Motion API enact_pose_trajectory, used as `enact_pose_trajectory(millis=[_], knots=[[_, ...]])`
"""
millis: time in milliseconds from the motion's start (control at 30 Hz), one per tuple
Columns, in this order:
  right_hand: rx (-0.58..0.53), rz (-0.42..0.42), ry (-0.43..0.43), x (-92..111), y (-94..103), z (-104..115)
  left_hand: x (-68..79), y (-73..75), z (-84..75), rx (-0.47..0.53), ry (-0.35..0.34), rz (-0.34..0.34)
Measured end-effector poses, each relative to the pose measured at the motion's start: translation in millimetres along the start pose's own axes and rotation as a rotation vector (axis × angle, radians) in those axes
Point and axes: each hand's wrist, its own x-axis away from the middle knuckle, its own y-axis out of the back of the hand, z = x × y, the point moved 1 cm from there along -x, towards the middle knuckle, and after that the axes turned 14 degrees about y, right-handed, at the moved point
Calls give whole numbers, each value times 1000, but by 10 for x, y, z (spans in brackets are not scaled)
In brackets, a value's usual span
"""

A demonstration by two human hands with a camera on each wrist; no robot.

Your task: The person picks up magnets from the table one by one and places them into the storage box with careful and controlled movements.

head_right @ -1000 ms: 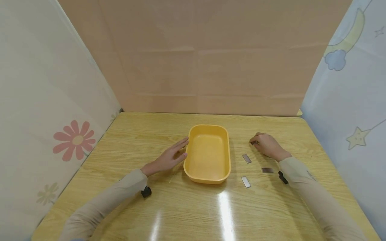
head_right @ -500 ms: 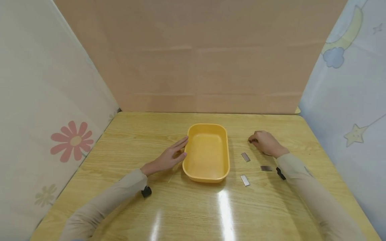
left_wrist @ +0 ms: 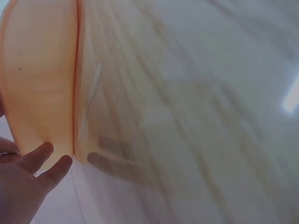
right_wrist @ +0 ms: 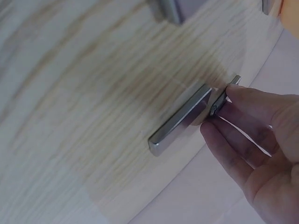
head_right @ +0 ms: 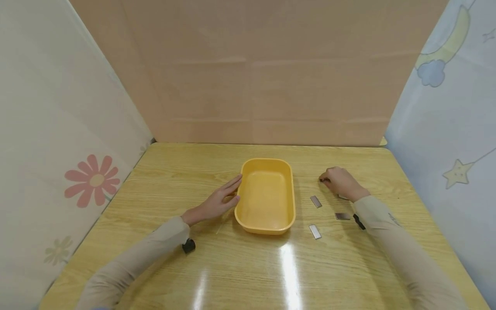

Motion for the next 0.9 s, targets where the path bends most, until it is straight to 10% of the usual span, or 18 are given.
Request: enact_pose_trajectory(millis=[900], knots=[[153,64,18,-81,-82,17,-1,-12,-27,31,28,18]])
